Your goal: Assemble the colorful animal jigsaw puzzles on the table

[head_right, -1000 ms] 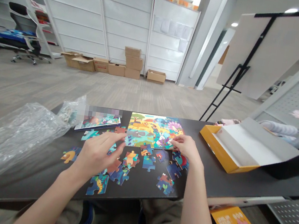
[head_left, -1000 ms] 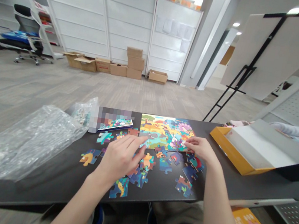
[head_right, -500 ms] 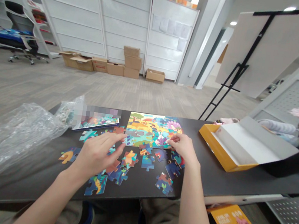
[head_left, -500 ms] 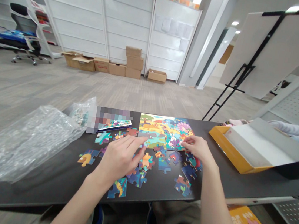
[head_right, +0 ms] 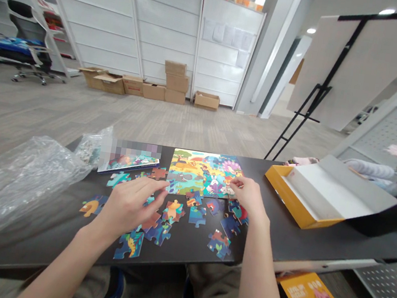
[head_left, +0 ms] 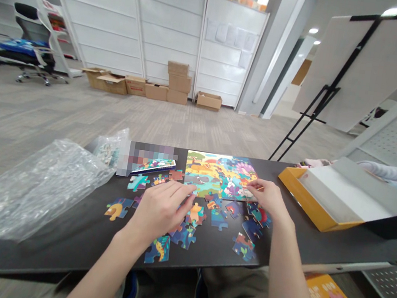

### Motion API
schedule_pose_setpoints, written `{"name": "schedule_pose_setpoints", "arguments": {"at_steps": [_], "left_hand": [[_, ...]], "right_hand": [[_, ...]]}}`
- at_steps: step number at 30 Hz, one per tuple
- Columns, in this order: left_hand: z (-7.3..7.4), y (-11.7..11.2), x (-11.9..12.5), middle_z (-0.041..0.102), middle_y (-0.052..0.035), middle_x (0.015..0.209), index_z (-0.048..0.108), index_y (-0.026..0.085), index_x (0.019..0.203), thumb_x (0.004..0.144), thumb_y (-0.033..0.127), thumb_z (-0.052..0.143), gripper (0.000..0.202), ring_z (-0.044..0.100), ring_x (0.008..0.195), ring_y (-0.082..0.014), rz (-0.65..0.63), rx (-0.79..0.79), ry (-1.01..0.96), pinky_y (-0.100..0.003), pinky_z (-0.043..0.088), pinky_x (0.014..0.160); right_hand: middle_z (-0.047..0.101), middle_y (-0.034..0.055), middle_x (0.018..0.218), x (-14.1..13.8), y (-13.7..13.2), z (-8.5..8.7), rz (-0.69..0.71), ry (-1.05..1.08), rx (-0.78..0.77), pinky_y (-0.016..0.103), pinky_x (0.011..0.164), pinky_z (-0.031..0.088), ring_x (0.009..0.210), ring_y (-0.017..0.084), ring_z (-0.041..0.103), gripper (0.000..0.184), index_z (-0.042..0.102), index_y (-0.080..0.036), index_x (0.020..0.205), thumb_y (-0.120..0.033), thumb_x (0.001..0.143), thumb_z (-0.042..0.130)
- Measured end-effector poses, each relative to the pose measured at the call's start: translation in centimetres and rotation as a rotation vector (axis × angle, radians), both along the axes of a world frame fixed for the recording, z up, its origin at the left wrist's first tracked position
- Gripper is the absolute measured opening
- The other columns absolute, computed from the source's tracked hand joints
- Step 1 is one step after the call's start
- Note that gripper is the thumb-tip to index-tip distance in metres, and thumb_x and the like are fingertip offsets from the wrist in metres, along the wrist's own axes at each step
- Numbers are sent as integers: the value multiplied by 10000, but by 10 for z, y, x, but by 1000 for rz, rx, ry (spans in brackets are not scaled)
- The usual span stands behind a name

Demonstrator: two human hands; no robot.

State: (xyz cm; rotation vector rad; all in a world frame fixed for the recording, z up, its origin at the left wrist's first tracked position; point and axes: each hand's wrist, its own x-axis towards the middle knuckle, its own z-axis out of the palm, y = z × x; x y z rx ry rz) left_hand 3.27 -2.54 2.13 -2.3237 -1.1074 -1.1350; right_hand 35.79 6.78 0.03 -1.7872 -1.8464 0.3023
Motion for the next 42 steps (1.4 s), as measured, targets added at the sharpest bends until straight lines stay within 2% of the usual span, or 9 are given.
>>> {"name": "schedule_pose_setpoints", "arguments": {"at_steps": [10,13,17,24,35,42], "left_hand": [[1,0,1,762,-44,876,642,172,1004,970,180,548,101,719,784,-188,-2,-16,10,-316,528,707],[0,-1,0,761,-42,881,644,171,1006,969,176,551,101,719,790,-188,-2,-25,13,-319,526,705],[0,0,0,760,-41,875,647,167,1002,968,180,555,99,719,781,-188,-3,-23,15,-321,525,698],[1,-1,0,760,-42,863,650,167,994,970,186,551,104,721,779,-188,-4,-23,18,-314,528,692],[-3,1,1,758,-47,865,652,171,998,976,194,540,117,715,790,-193,-10,-51,41,-324,536,715],[-7,1,5,737,-37,854,651,181,976,978,210,534,120,702,779,-198,-35,-129,100,-327,528,681]], "right_hand": [[754,38,744,-3,-3,-1,149,-35,-115,295,684,493,703,208,677,183,782,-218,784,-377,779,690],[744,33,794,-3,-4,0,184,-49,-132,277,659,486,685,183,650,202,799,-222,872,-371,753,733],[709,21,837,-4,-5,1,232,-80,-172,259,652,484,680,161,621,317,801,-243,1006,-328,701,790],[707,52,914,1,-5,-2,209,-45,-173,270,681,503,708,167,617,371,781,-201,1044,-306,689,803],[707,40,848,10,-4,-5,222,22,-178,269,677,513,690,163,626,299,788,-202,990,-281,701,781],[708,42,798,14,-3,-6,220,31,-183,286,712,526,723,185,651,293,784,-181,973,-295,703,772]]}}
